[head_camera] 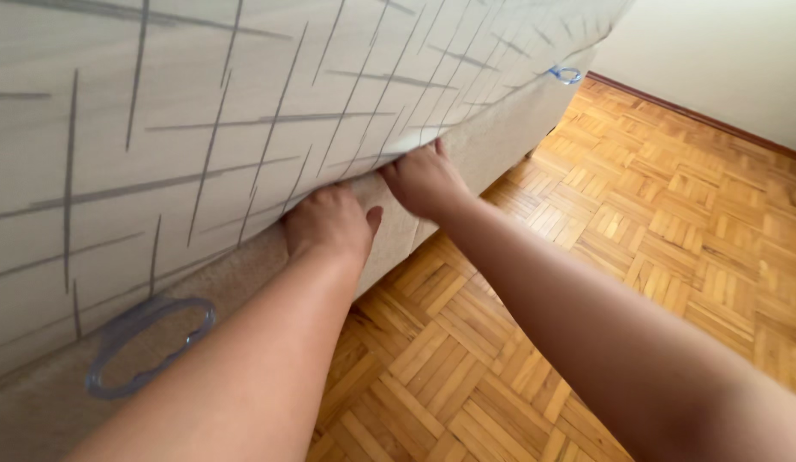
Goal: The person tucks a white fitted sheet with a grey grid pattern under the mattress, working around the corners and sides. The person smooths the sheet on the mattress surface and adjusts the edges to fit snugly.
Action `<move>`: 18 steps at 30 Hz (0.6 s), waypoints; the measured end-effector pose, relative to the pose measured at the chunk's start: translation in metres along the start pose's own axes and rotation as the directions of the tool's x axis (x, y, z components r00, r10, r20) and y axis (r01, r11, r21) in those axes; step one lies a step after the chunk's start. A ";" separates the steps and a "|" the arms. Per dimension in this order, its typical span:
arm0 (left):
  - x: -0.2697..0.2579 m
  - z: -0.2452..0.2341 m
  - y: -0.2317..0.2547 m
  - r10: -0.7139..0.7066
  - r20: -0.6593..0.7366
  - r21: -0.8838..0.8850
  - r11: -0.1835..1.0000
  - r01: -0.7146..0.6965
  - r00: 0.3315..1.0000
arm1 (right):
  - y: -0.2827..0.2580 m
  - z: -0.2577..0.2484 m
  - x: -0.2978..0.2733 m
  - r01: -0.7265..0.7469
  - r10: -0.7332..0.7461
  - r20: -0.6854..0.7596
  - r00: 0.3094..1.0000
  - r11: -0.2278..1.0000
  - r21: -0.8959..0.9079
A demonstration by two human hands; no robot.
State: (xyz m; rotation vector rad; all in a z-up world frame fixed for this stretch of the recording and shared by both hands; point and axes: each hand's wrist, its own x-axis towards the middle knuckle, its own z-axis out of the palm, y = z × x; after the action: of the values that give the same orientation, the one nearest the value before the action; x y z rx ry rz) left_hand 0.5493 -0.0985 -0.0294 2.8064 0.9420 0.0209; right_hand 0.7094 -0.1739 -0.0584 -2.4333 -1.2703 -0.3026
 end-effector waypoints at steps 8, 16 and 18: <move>-0.035 0.001 -0.011 0.232 -0.362 0.280 0.951 -0.132 0.903 | 0.007 -0.002 0.017 0.042 -0.006 0.168 0.986 0.977 -0.210; -0.001 -0.005 0.013 -0.045 0.011 -0.055 0.997 0.046 0.999 | 0.016 0.017 0.078 -0.058 0.103 0.349 0.931 0.989 -0.139; 0.015 -0.008 0.018 -0.053 0.133 -0.119 0.991 0.069 0.990 | 0.019 0.019 0.093 -0.058 0.108 0.335 0.936 0.986 -0.156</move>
State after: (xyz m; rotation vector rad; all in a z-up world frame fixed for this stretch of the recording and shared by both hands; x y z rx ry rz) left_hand 0.5718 -0.1019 -0.0186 2.6295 0.9612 -0.1072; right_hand 0.7783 -0.1070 -0.0467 -2.7437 -1.3156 0.0608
